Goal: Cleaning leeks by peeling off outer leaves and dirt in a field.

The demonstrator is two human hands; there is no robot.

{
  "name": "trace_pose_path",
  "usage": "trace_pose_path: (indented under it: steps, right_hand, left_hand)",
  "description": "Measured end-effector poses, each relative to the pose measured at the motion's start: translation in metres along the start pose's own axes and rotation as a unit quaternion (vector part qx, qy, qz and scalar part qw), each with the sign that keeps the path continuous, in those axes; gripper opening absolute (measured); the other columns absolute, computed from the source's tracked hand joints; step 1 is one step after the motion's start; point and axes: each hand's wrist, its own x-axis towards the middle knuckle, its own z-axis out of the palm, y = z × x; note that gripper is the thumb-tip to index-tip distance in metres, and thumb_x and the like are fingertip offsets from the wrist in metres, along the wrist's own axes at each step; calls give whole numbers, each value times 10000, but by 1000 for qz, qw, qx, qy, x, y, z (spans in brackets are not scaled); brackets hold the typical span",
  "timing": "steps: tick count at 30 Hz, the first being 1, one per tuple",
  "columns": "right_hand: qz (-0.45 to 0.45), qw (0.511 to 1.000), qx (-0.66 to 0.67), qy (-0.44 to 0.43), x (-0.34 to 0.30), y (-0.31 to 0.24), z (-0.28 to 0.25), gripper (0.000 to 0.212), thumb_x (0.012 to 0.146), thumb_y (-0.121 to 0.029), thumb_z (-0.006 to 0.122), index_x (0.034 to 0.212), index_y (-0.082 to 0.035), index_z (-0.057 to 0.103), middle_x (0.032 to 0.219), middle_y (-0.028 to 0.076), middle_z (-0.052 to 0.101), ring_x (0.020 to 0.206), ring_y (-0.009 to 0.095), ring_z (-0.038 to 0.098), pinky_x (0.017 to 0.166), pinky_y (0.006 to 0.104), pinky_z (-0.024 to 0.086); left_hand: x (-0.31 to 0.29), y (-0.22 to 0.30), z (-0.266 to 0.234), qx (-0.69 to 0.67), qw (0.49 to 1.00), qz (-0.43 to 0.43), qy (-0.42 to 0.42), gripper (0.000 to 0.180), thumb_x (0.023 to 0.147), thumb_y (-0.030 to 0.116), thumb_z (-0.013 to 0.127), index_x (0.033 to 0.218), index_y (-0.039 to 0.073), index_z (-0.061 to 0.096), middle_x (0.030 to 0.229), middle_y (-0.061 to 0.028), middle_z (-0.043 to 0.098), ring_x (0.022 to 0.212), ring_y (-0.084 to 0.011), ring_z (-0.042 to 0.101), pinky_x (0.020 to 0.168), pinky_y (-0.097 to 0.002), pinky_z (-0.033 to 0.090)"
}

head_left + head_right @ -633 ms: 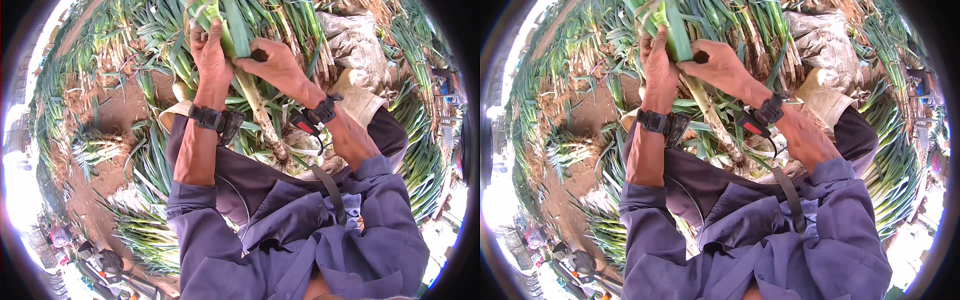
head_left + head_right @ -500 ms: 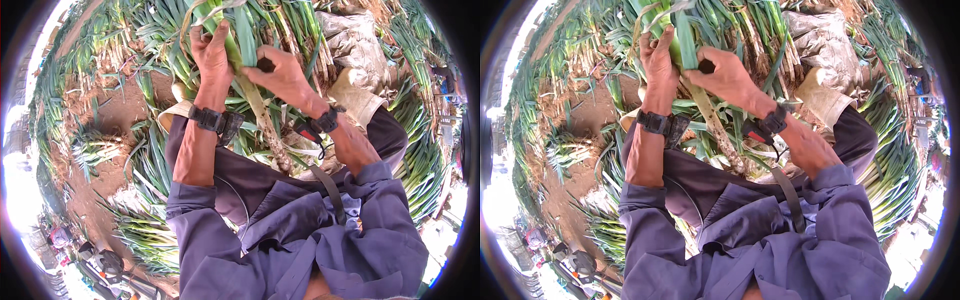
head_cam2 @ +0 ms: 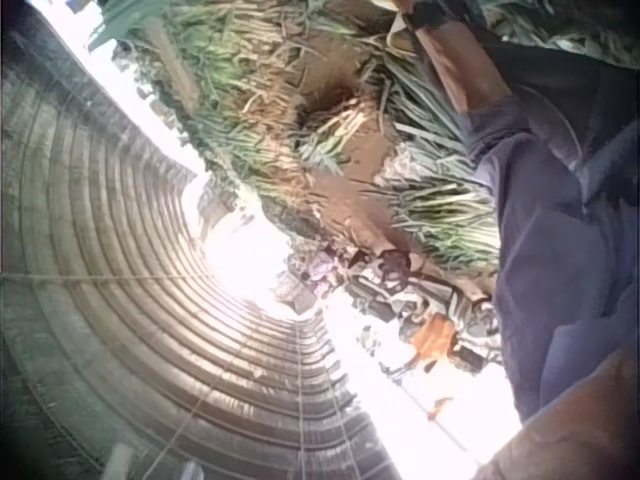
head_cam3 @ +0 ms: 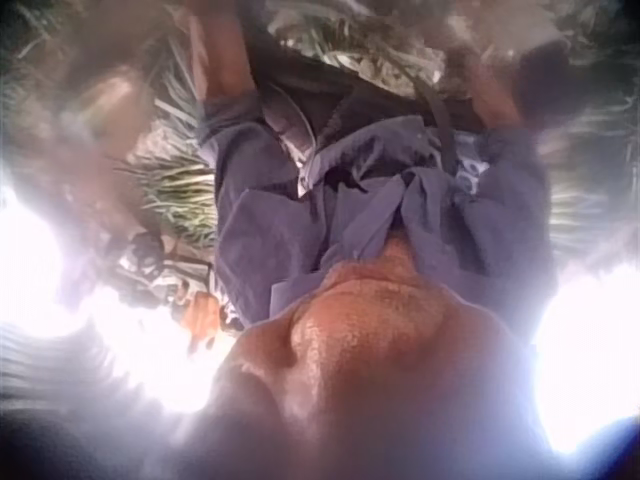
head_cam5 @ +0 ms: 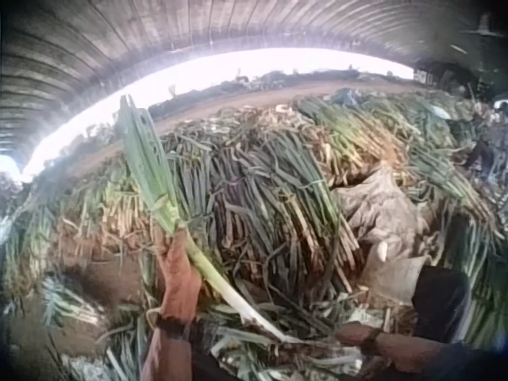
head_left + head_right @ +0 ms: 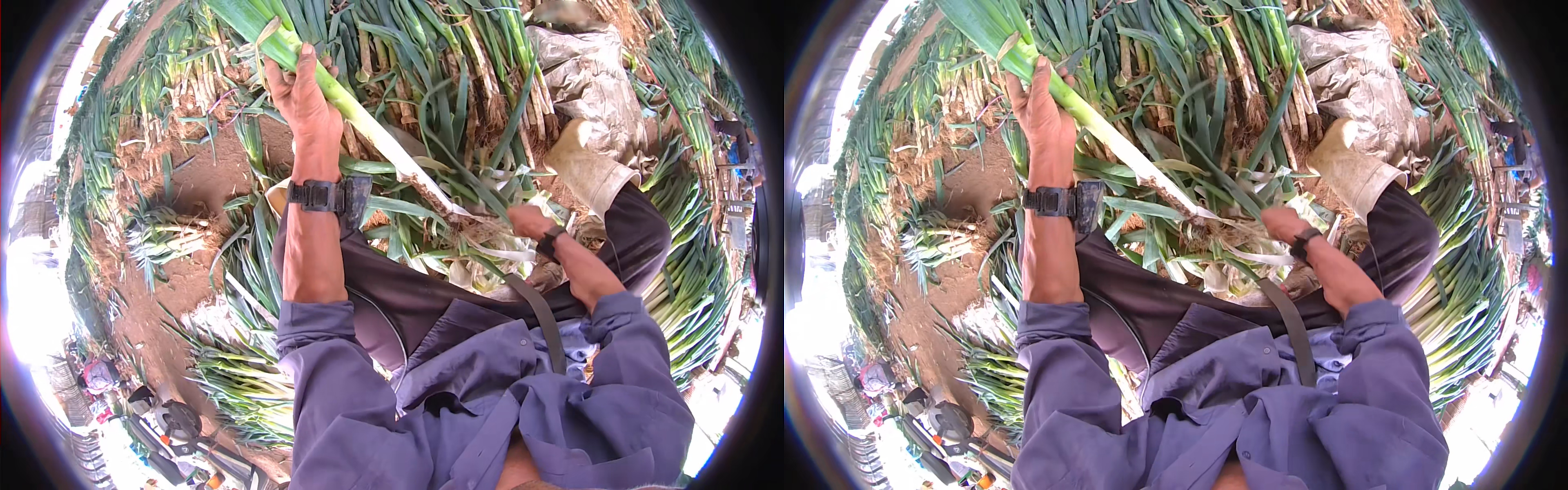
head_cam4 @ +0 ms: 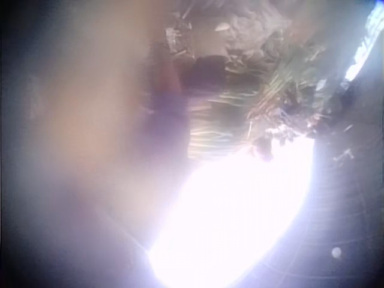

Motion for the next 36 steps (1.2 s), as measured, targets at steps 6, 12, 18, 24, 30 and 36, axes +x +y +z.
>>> trace_pose_path:
  steps: [6,12,18,24,30,36]
  right_hand:
    - [-204,882,268,330,-4,-87,-121,343,979,-286,616,1234,-58,634,1046,186,653,973,376,639,855,448,501]
    - [-256,788,262,495,22,-165,-218,401,918,-262,707,1238,-36,620,987,145,655,869,325,657,776,396,534]
    - [-319,751,481,322,13,-161,-243,417,902,-277,762,1212,-10,682,993,119,718,854,108,630,783,282,524]
    - [-252,810,318,423,5,-170,-243,282,871,-209,761,1065,-11,705,930,147,712,814,201,680,757,322,532]
    - [-249,787,380,417,-5,-161,-235,157,858,-151,726,925,-16,684,857,112,681,816,279,680,757,376,535]
    - [-269,757,233,547,-17,-157,-234,275,868,-232,765,1048,-49,668,1083,120,664,892,266,686,802,358,550]
  left_hand:
    - [-4,10,8,6,998,-49,-29,462,1004,314,622,1396,128,466,1169,-129,603,891,-221,600,775,-386,533]
    - [-4,-13,19,-81,987,-133,-46,422,1042,314,554,1326,4,510,1233,-144,578,1039,-243,589,911,-423,518]
    - [-8,14,22,-143,970,-161,-110,303,993,162,633,1236,-9,575,1119,-108,669,1002,-231,664,876,-387,572]
    - [-10,-3,11,-134,975,-134,-118,264,972,107,659,1199,11,565,1135,-133,653,1033,-232,638,933,-384,541]
    - [-17,-6,24,-129,975,-137,-121,254,951,89,684,1174,54,568,1061,-91,660,992,-240,659,907,-391,555]
    - [-14,-1,28,-124,980,-120,-99,280,928,53,706,1159,59,549,1046,-81,657,979,-245,666,895,-397,570]
